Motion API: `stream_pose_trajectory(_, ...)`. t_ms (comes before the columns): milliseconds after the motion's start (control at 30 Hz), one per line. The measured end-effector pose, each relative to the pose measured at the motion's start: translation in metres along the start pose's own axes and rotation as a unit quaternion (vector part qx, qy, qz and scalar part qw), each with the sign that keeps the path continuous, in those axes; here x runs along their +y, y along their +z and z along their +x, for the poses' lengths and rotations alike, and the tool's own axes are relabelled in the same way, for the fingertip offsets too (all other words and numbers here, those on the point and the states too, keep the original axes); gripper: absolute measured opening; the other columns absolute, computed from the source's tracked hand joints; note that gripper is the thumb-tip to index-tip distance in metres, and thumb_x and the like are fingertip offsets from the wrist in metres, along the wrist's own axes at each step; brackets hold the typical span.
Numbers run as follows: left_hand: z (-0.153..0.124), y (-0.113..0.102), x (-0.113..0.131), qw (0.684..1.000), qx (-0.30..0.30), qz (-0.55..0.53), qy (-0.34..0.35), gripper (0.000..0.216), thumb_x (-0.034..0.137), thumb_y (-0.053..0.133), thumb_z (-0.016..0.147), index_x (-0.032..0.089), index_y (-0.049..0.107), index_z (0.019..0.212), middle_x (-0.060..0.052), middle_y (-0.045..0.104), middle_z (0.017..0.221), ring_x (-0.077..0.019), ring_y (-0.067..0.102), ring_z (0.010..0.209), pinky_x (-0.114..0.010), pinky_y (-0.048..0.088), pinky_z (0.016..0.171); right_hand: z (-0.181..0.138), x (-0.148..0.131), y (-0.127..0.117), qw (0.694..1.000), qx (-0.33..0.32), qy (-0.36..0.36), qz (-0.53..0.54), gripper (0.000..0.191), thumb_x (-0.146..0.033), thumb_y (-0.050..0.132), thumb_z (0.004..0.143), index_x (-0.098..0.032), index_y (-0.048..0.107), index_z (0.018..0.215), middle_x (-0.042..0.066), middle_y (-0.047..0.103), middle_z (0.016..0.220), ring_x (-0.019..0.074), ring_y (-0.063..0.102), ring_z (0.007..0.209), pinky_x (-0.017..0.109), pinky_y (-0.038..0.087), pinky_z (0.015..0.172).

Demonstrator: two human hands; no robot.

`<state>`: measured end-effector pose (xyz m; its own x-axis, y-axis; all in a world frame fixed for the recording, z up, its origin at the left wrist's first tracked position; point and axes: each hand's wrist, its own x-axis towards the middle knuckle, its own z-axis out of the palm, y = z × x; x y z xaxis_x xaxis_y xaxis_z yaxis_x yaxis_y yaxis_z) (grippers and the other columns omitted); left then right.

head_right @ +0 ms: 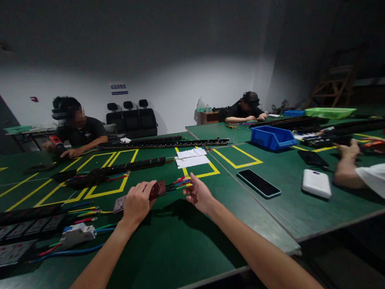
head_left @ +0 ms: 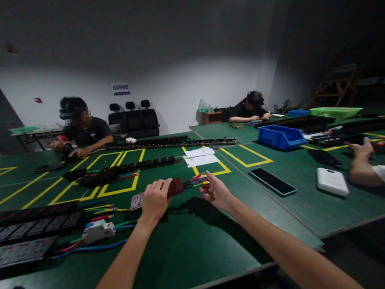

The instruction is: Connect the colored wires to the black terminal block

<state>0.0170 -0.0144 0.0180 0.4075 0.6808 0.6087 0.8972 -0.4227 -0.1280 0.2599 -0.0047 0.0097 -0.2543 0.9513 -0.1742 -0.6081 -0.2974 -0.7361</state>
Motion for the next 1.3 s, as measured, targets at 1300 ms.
stream_pose_trajectory(1300, 0.0, -0.006, -0.013, 0.999, 0.009, -0.027, 0.04, 0.047, 0.019, 0.065, 0.084, 0.015, 0.057, 0.13, -0.014, 0.066, 0.115, -0.0285, 0.061, 0.099, -0.041, 0.047, 0.085, -0.003, -0.004, -0.001, 0.999, -0.022, 0.028, -0.028, 0.022, -0.036, 0.062, 0.094, -0.017, 0.063, 0.085, 0.001, 0.067, 0.069, 0.0066, 0.049, 0.046, 0.015, 0.031, 0.037)
